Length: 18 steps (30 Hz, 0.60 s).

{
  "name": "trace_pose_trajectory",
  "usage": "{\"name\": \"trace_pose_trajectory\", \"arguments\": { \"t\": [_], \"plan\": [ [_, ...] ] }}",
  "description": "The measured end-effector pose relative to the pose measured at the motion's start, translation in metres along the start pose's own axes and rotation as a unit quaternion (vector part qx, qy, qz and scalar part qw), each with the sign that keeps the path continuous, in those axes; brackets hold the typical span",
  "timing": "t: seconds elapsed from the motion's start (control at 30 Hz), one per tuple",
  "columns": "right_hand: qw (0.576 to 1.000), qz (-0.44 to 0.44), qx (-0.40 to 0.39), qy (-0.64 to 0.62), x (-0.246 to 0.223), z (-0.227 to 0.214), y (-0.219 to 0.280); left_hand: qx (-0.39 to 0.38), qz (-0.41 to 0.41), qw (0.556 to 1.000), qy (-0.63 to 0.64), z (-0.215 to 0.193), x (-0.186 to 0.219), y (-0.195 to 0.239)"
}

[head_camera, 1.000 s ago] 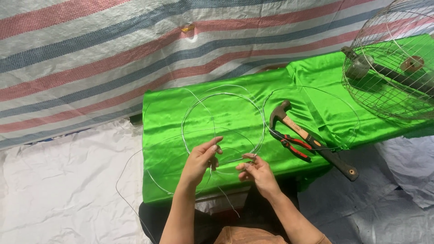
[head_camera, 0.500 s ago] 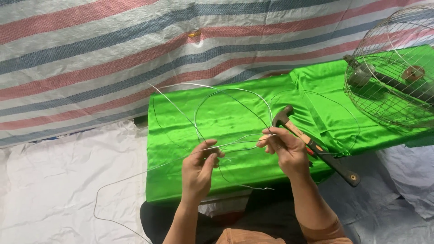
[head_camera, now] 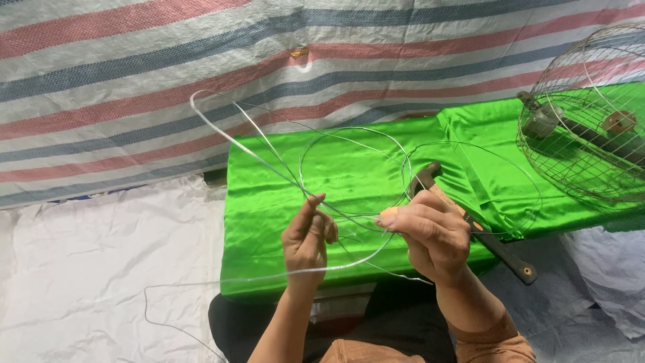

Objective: The person weaves a thin wire through a circular wire frame, creating a radial pattern. They repeatedly pass the wire through the center and around the rim to secure the structure.

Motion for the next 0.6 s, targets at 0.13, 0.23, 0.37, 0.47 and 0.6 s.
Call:
{"name": "trace_pose_trajectory", "arguments": {
  "t": [0.13,0.23,0.37,0.47,0.6],
  "plan": [
    [0.997,-0.06,-0.023,0.03,-0.005,0.002,0.0,0.011,0.005,0.999,0.039,-0.016,-0.027,0.008],
    [0.996,-0.039,-0.07,0.047,0.002,0.02,0.013,0.02,-0.009,0.996,0.09,-0.04,-0.065,0.013],
    [0.989,0.004,-0.131,0.064,0.03,0.043,0.064,0.162,-0.141,0.974,0.067,-0.071,-0.106,0.043],
    [0.977,0.041,-0.194,0.079,0.04,0.05,0.094,0.222,-0.234,0.946,0.037,-0.108,-0.129,0.066],
    [0.962,0.111,-0.231,0.089,0.055,0.049,0.127,0.25,-0.319,0.914,-0.04,-0.129,-0.133,0.087]
  ]
}}
Point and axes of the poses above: each hand's wrist, its own y-axis away from the middle knuckle, its own z-axis out of the palm, x = y × z, the point moved 3 cm from there along -y, towards the middle knuckle, and after that the axes turned 8 degrees about x, right-handed, at the moved point
